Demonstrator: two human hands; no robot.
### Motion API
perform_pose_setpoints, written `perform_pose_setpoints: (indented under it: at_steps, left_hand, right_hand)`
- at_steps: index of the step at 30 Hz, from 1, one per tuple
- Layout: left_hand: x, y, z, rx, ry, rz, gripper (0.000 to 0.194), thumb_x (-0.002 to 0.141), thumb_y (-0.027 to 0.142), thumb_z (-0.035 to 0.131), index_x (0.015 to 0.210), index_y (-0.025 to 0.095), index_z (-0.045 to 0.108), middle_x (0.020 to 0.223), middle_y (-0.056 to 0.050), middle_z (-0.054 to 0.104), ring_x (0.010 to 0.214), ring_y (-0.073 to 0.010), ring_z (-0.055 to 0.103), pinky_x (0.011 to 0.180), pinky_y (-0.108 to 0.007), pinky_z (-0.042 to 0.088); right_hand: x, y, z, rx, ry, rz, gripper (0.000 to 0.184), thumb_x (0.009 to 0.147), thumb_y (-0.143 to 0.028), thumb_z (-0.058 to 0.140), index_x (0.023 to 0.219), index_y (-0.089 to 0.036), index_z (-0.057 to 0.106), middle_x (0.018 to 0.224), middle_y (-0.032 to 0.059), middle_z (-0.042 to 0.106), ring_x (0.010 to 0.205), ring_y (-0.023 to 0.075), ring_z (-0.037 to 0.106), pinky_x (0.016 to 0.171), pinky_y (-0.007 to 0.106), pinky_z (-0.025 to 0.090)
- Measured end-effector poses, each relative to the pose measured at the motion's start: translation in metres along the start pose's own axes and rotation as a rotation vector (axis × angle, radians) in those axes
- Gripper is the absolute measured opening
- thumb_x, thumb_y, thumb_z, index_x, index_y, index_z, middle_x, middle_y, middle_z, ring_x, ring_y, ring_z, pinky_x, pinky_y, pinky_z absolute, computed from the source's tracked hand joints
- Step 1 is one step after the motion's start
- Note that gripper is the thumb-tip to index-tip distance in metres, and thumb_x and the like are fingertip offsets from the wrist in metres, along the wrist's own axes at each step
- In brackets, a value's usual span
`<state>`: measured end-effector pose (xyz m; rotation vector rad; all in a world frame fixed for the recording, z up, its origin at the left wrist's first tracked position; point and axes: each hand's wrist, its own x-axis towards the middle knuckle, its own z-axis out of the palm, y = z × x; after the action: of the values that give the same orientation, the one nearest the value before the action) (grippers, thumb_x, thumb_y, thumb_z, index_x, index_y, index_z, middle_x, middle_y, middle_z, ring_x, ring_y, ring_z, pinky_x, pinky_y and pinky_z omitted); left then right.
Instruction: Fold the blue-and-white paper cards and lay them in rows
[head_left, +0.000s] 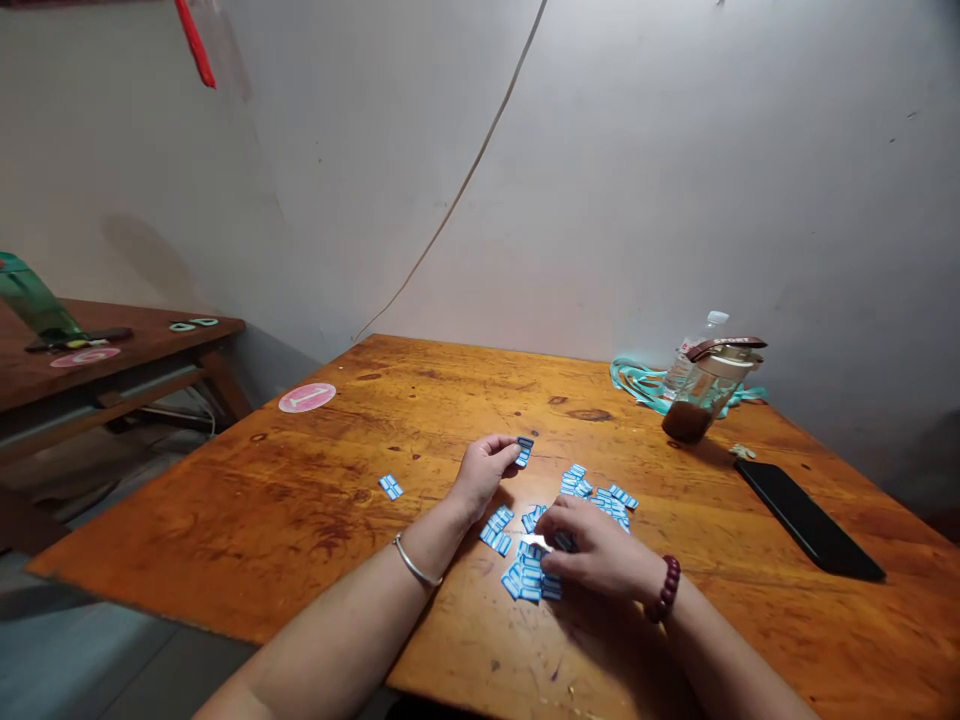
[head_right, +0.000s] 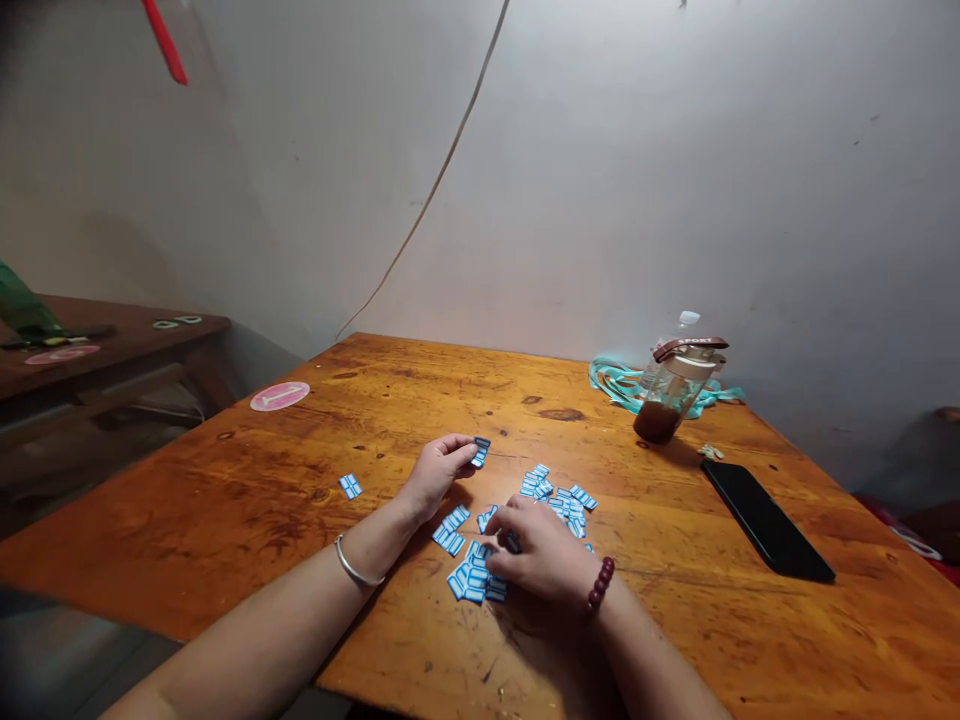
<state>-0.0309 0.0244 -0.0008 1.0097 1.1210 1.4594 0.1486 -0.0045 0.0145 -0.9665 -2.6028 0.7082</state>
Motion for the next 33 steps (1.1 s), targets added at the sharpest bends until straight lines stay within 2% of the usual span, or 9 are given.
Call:
perform_pose_setpoints:
  at_steps: [3,6,9,15,20,24,26,30,33]
  left_hand:
    - [0.001,0.0,-0.001,0.003,0.003,0.0,0.02,0.063,0.03,0.063,0.073,0.013,0.062,0.064,-0.002,0.06,0.056,-0.0093,0.054,0.055,-0.02,0.041]
    - [0.001,0.001,-0.001,0.007,0.006,-0.002,0.02,0.062,0.031,0.063,0.073,0.013,0.062,0.064,-0.002,0.06,0.056,-0.0094,0.054,0.055,-0.021,0.041]
    - [0.001,0.002,-0.001,0.014,0.007,-0.005,0.021,0.062,0.031,0.063,0.074,0.014,0.062,0.064,-0.002,0.061,0.056,-0.0094,0.054,0.055,-0.021,0.041]
    - [0.001,0.0,-0.001,0.029,-0.002,0.0,0.019,0.064,0.03,0.062,0.072,0.013,0.062,0.064,-0.002,0.06,0.057,-0.0092,0.054,0.055,-0.02,0.041]
    - [0.001,0.0,-0.001,0.03,0.001,-0.007,0.021,0.064,0.031,0.062,0.075,0.013,0.062,0.065,-0.002,0.06,0.057,-0.0093,0.054,0.055,-0.02,0.04]
    - [0.0,0.0,-0.001,0.031,0.0,-0.004,0.02,0.063,0.031,0.062,0.073,0.013,0.061,0.064,-0.002,0.06,0.057,-0.0098,0.054,0.054,-0.02,0.04]
    - [0.0,0.001,0.0,0.034,-0.001,-0.002,0.02,0.063,0.031,0.062,0.073,0.013,0.061,0.064,-0.002,0.06,0.056,-0.0098,0.053,0.054,-0.02,0.04]
    - [-0.002,0.002,0.001,0.036,-0.009,0.002,0.02,0.063,0.031,0.062,0.071,0.013,0.061,0.063,-0.002,0.059,0.056,-0.0095,0.053,0.054,-0.02,0.04]
    - [-0.003,0.004,0.002,0.041,-0.017,0.005,0.019,0.063,0.031,0.062,0.071,0.013,0.061,0.062,-0.002,0.059,0.055,-0.0091,0.052,0.053,-0.019,0.039]
  right_hand:
    - [-0.003,-0.008,0.007,-0.041,-0.085,-0.028,0.034,0.058,-0.035,0.067,0.09,-0.025,0.059,0.085,0.001,0.052,0.079,0.0161,0.046,0.068,0.025,0.034]
    - [-0.001,-0.006,0.013,-0.045,-0.069,-0.02,0.016,0.064,-0.026,0.061,0.08,-0.022,0.061,0.083,0.0011,0.054,0.078,0.0149,0.047,0.068,0.023,0.033]
    - [0.004,0.005,0.012,0.021,-0.008,0.009,0.011,0.07,-0.016,0.05,0.072,-0.02,0.06,0.076,0.0011,0.055,0.073,0.013,0.048,0.065,0.022,0.034]
    - [0.008,0.026,0.0,0.129,0.082,0.193,0.014,0.072,-0.016,0.043,0.071,-0.017,0.057,0.069,0.0005,0.058,0.065,0.0125,0.05,0.058,0.022,0.034]
    - [0.004,0.009,0.001,-0.072,0.235,0.148,0.02,0.07,-0.018,0.049,0.09,-0.021,0.056,0.088,0.0035,0.055,0.08,0.0159,0.048,0.069,0.026,0.033]
    - [0.001,-0.019,0.014,-0.125,0.092,0.003,0.014,0.073,-0.029,0.051,0.083,-0.022,0.057,0.083,0.0024,0.053,0.079,0.0157,0.046,0.072,0.026,0.031]
    - [0.001,-0.027,0.021,-0.157,0.043,-0.007,0.015,0.069,-0.03,0.057,0.08,-0.021,0.058,0.08,0.0022,0.053,0.079,0.0163,0.046,0.071,0.026,0.03]
    - [0.002,-0.026,0.028,-0.127,0.003,0.044,0.011,0.064,-0.025,0.061,0.073,-0.019,0.058,0.077,0.0017,0.055,0.076,0.0157,0.047,0.065,0.024,0.031]
    - [0.003,-0.021,0.027,-0.034,0.025,0.005,0.003,0.068,-0.016,0.055,0.068,-0.018,0.057,0.076,0.0007,0.056,0.073,0.0134,0.048,0.064,0.023,0.032]
